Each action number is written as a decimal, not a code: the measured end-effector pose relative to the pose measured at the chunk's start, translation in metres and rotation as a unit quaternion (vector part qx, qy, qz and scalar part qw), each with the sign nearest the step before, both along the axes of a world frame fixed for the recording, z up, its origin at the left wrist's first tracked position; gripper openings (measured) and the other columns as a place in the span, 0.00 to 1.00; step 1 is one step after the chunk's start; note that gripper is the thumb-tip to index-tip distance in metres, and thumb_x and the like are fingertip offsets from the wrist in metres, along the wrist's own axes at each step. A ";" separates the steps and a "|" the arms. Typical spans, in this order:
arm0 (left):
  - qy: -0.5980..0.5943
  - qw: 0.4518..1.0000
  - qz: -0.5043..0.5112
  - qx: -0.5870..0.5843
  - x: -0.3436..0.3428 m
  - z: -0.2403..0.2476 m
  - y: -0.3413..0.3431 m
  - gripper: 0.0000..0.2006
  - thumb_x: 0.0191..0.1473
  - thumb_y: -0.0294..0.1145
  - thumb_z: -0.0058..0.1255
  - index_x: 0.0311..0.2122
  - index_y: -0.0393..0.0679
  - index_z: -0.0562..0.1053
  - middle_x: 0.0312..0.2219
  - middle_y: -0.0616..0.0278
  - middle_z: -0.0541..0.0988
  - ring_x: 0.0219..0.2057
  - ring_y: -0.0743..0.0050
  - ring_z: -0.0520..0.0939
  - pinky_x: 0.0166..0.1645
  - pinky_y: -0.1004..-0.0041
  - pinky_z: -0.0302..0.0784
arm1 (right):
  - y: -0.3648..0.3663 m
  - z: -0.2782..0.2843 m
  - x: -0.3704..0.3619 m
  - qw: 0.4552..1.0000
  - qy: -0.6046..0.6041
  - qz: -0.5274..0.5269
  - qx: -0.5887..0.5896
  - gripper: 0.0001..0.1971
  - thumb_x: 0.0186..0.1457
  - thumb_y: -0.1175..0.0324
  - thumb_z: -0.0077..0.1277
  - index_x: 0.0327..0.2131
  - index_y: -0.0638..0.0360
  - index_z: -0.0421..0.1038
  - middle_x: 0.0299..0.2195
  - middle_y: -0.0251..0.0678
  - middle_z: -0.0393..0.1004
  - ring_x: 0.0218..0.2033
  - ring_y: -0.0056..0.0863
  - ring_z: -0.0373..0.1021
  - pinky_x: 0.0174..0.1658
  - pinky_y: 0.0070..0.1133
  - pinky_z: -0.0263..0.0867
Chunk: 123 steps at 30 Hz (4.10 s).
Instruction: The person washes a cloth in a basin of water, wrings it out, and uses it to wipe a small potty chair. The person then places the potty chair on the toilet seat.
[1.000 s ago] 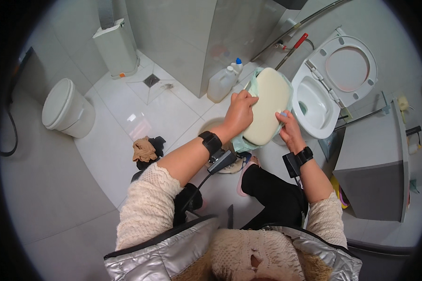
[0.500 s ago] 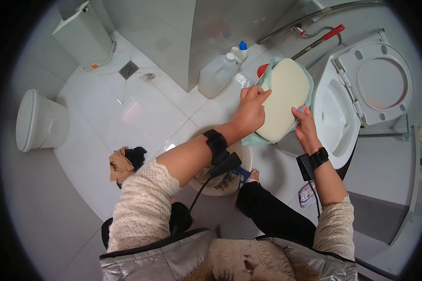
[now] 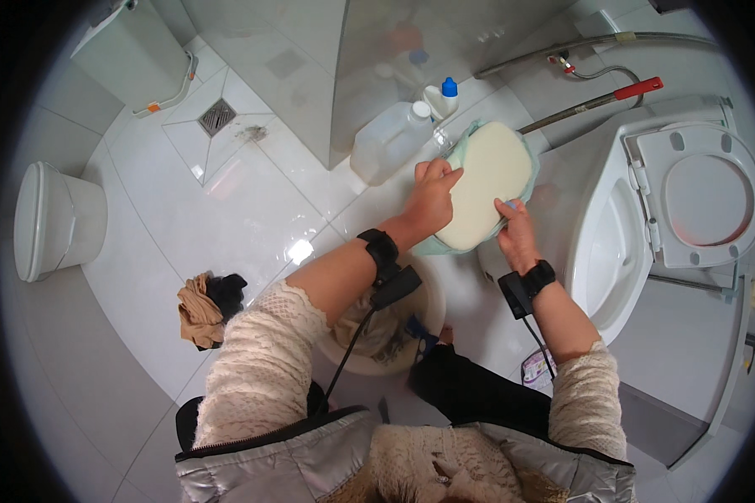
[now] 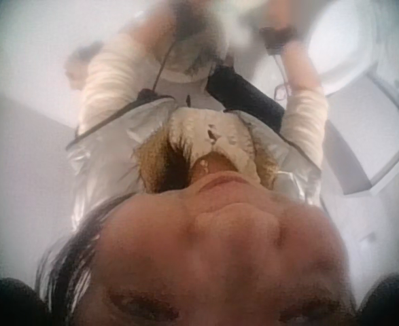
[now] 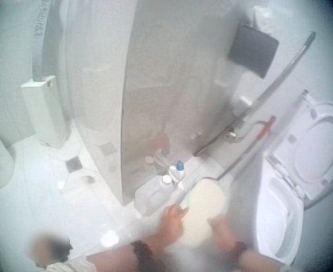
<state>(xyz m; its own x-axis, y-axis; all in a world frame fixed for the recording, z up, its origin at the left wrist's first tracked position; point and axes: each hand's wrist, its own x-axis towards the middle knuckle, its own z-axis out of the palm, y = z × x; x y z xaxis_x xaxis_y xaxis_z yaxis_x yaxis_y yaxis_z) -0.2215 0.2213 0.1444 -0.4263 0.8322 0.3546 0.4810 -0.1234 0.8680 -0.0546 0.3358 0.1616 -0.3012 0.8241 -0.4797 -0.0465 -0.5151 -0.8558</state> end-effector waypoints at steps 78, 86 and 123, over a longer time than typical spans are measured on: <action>-0.097 0.972 0.198 -0.082 -0.102 0.085 0.206 0.24 0.49 0.27 0.48 0.53 0.36 0.63 0.48 0.44 0.64 0.49 0.51 0.67 0.55 0.64 0.62 | 0.239 0.070 -0.131 0.985 0.160 0.011 0.059 0.20 0.51 0.74 0.53 0.45 0.75 0.62 0.43 0.45 0.69 0.41 0.36 0.69 0.44 0.31 0.67; -0.043 0.978 0.161 -0.124 -0.092 0.066 0.207 0.27 0.48 0.33 0.50 0.56 0.51 0.61 0.49 0.40 0.60 0.50 0.43 0.65 0.56 0.63 0.61 | 0.256 0.030 -0.133 0.991 0.100 0.012 0.084 0.21 0.54 0.68 0.50 0.48 0.69 0.61 0.45 0.43 0.69 0.44 0.36 0.68 0.49 0.32 0.65; -0.344 0.720 -0.127 -0.589 -0.079 -0.052 -0.291 0.08 0.54 0.32 0.44 0.33 0.39 0.70 0.23 0.66 0.73 0.23 0.79 0.74 0.30 0.78 0.72 | -0.041 0.074 -0.067 0.821 -0.311 0.458 0.139 0.32 0.54 0.54 0.46 0.59 0.55 0.49 0.58 0.45 0.53 0.61 0.38 0.47 0.61 0.33 0.39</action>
